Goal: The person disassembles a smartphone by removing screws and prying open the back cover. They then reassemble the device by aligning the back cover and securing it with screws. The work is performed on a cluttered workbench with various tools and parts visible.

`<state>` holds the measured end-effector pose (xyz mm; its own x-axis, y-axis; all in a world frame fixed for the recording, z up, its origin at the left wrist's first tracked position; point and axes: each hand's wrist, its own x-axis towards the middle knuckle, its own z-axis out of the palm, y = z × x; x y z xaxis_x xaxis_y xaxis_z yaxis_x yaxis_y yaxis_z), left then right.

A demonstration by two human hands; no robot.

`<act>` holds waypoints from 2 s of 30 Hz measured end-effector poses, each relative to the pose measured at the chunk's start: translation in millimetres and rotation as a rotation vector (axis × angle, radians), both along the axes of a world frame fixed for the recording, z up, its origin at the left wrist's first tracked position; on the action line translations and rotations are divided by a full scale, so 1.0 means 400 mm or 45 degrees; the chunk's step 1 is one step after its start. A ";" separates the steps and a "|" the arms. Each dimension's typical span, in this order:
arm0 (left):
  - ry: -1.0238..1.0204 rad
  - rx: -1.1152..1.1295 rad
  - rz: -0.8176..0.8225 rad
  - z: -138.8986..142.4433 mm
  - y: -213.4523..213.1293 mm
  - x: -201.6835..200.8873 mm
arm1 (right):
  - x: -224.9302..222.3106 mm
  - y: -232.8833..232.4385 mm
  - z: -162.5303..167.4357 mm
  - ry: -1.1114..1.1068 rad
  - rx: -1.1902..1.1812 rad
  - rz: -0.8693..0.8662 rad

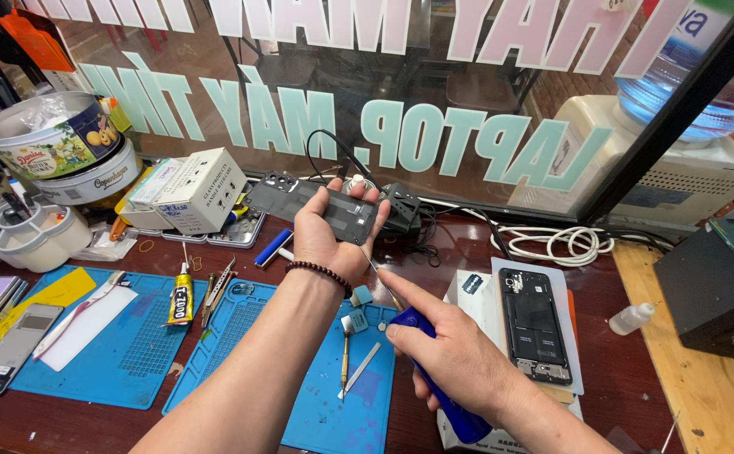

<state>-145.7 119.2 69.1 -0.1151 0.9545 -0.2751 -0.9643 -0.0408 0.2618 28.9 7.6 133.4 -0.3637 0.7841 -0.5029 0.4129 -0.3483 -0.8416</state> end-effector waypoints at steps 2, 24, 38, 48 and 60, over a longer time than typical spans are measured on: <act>-0.038 0.004 -0.009 -0.005 0.001 -0.002 | -0.001 0.001 -0.004 -0.013 0.024 0.023; -0.061 -0.075 -0.033 -0.013 -0.008 -0.009 | -0.019 -0.020 -0.006 -0.234 0.168 0.068; -0.038 -0.164 -0.246 -0.021 -0.007 -0.026 | 0.007 -0.006 -0.035 -0.104 0.196 0.057; -0.019 -0.232 -0.360 -0.044 -0.013 -0.037 | 0.017 -0.002 -0.047 -0.133 0.165 0.057; -0.029 -0.202 -0.406 -0.048 -0.021 -0.036 | 0.024 0.000 -0.042 -0.128 0.090 0.012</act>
